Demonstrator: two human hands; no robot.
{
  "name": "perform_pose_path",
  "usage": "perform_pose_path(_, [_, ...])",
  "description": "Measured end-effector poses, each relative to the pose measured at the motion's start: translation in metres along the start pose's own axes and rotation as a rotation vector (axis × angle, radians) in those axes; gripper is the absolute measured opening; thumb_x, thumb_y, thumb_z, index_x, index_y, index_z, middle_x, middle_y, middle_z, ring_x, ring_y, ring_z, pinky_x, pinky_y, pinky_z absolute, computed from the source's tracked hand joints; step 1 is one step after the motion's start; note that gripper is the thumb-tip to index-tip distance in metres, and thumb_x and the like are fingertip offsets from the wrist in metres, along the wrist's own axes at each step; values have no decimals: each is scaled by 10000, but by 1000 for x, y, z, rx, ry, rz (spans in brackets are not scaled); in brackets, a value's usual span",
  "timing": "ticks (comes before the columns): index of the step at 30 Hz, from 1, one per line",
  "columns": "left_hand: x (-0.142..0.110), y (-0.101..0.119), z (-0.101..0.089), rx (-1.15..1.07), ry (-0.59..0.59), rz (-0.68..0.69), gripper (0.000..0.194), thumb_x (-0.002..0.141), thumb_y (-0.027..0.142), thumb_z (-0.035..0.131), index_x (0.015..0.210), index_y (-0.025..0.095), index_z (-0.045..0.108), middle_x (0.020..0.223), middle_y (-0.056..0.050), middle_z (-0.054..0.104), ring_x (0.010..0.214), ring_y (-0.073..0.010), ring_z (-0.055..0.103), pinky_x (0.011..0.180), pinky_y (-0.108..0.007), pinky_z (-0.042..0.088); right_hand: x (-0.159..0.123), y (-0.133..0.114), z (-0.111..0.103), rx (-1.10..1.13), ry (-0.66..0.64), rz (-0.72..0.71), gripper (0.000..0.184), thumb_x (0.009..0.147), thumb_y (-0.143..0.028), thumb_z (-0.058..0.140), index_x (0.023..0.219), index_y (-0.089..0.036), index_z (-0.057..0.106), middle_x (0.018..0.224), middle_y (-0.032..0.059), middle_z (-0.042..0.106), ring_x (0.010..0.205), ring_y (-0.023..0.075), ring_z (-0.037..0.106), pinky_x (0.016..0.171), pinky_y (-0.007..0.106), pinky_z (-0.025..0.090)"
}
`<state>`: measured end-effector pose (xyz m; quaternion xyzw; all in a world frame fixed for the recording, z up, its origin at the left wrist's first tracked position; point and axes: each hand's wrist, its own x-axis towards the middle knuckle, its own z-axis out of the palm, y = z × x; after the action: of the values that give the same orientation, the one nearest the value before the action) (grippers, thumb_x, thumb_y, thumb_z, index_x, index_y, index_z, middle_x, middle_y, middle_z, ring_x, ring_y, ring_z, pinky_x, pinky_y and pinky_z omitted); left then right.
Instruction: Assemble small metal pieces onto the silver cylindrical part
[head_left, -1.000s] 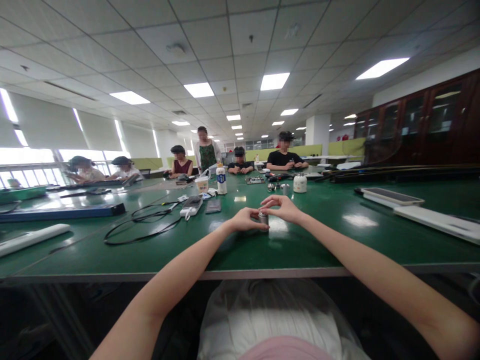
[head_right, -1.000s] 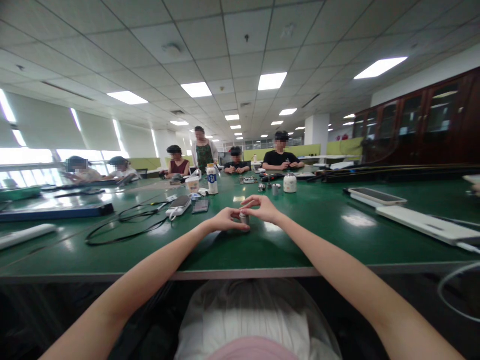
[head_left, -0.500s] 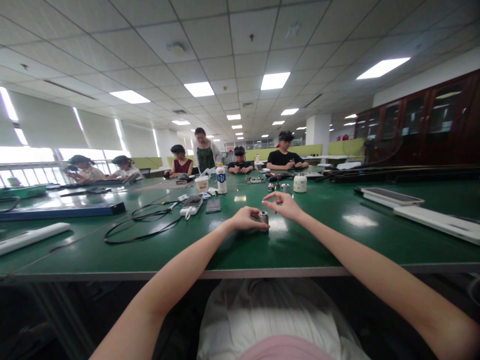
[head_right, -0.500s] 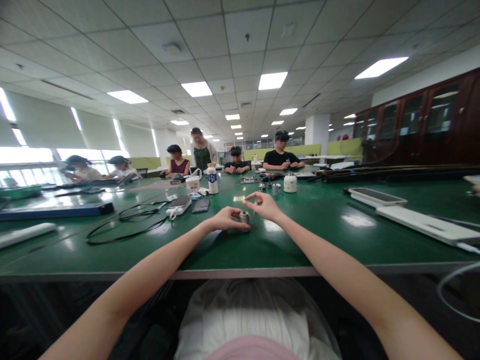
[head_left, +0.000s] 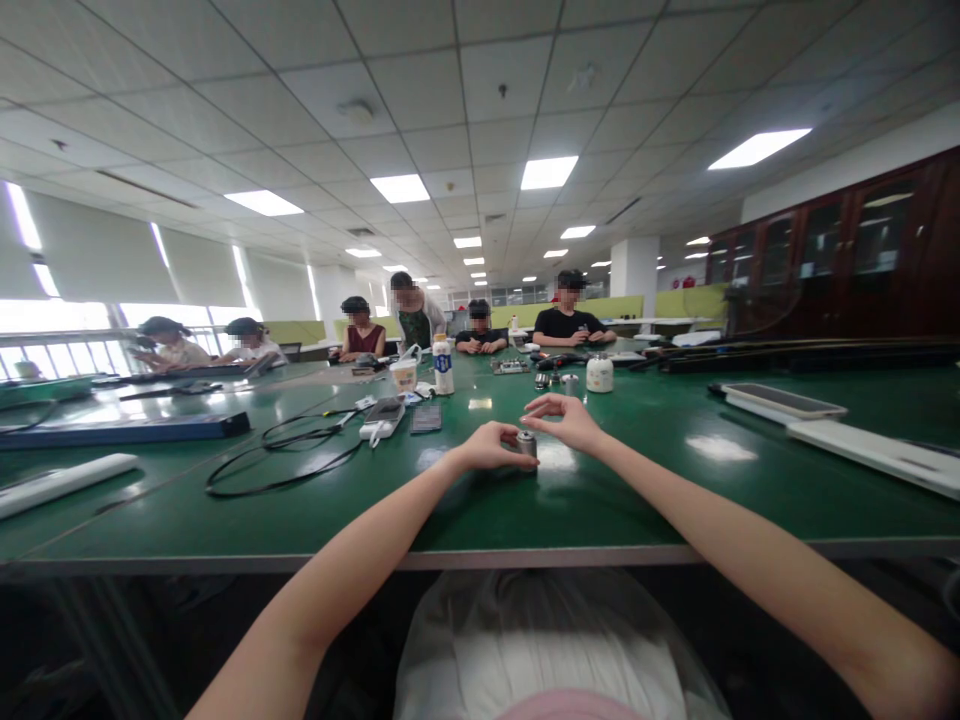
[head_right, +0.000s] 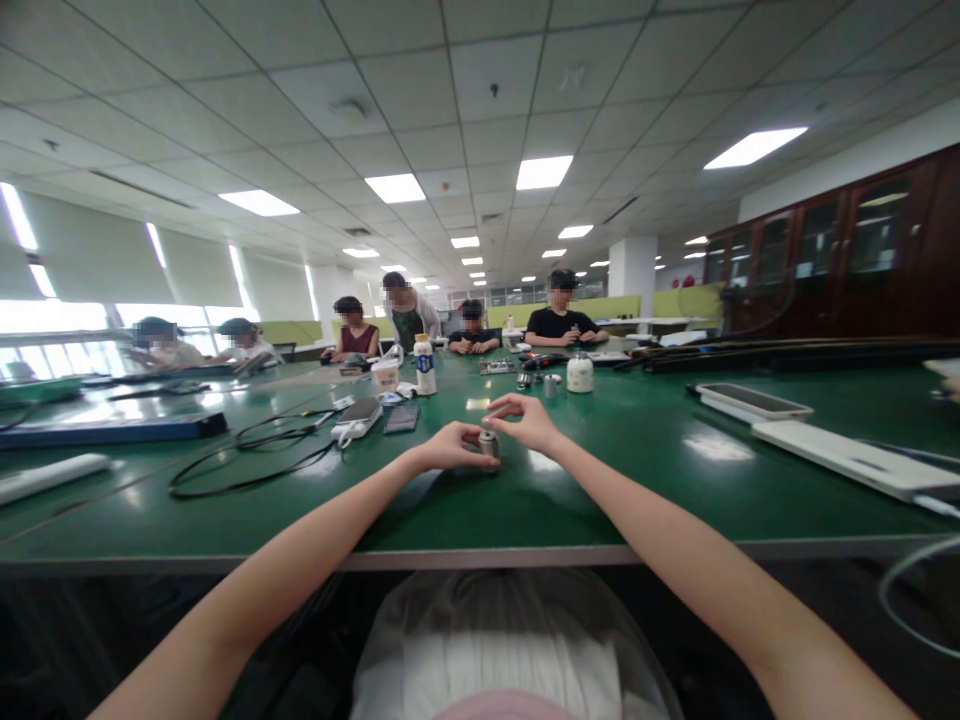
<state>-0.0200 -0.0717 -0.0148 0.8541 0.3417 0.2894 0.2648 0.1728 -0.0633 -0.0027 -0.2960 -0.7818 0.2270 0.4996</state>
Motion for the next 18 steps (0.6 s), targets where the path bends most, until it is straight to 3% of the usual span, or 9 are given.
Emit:
perform_pose_path(2, [0,0,0,17,14,-10,501,575,463,751,920,109,669,882,-85,694,851,-212,640,764,-271,476,3,12,-8,5,71,43,351,662,-377,720,914,-149,631,838,102,717,820,221,679,737,330,541])
perform_pose_path(4, [0,1,0,23,14,-13,509,576,462,753,937,114,667,896,-88,695,861,-211,641,774,-272,476,4,24,-18,-10,45,118,380,644,-376,733,921,-135,633,832,113,718,802,226,682,724,335,544])
perform_pose_path(8, [-1,3,-1,28,8,-11,504,580,462,752,934,114,671,909,-94,693,873,-219,638,777,-280,475,-2,42,-34,-24,-224,284,391,558,-341,789,853,-116,665,828,113,725,813,232,683,751,328,544])
perform_pose_path(11, [-1,3,-1,29,6,-12,504,584,465,747,934,110,672,900,-95,691,875,-225,636,769,-283,473,-6,46,-37,26,-345,383,427,508,-307,814,866,-121,677,844,94,728,842,218,680,800,316,538])
perform_pose_path(18, [-1,5,-1,10,-15,-5,500,584,469,746,915,102,673,871,-90,692,842,-215,639,748,-277,473,-7,46,-36,80,-324,402,386,469,-271,826,810,-140,701,831,74,731,845,212,679,816,330,544])
